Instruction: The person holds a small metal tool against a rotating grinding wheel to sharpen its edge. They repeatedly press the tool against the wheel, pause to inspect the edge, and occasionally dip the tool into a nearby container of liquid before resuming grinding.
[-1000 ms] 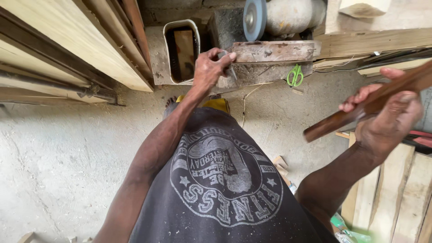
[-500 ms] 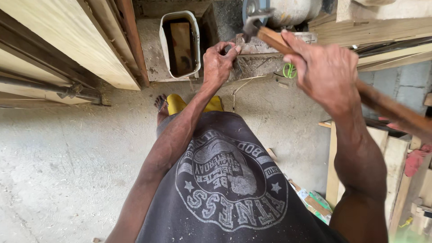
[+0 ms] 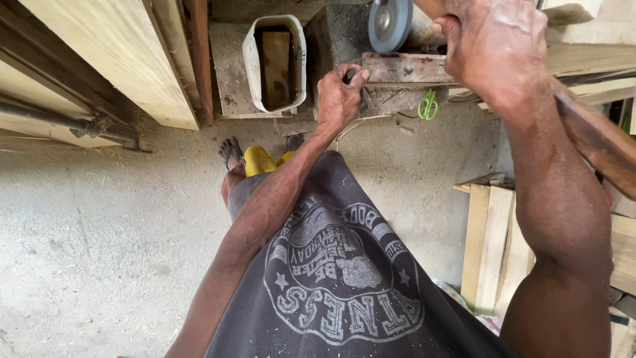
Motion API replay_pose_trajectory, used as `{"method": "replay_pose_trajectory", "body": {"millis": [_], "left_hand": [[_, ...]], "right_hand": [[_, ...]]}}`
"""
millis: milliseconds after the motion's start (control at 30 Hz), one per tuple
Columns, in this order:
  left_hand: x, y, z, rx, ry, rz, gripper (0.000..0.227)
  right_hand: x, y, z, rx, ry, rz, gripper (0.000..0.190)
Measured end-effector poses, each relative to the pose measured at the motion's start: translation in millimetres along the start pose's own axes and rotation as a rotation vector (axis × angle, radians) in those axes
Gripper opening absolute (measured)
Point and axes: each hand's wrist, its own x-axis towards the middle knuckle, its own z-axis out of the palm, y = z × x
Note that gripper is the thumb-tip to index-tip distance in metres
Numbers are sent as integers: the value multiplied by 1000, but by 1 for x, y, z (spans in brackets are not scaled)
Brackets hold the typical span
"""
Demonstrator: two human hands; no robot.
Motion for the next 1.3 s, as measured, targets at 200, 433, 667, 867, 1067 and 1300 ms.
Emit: {"method": "replay_pose_trajectory", "body": {"millis": [200, 433, 667, 867, 1067, 1300], "left_hand": [[8, 8, -2, -6, -40, -3, 33], [4, -1, 0, -6, -58, -36, 32], [6, -3, 0, -38, -75, -42, 32], [8, 10, -10, 87, -94, -61, 36], [3, 13, -40, -3, -128, -133, 38], [-5, 33, -70, -315, -22, -105, 35]], "right_hand": [[6, 11, -1, -33, -236, 104, 36], [-2, 0, 1, -15, -306, 153, 32], [-37, 7, -8, 76, 165, -34, 36], [-98, 49, -11, 213, 683, -69, 30], [-124, 121, 37, 409, 843, 357, 21], [-75, 188, 81, 484, 789, 446, 17]]}}
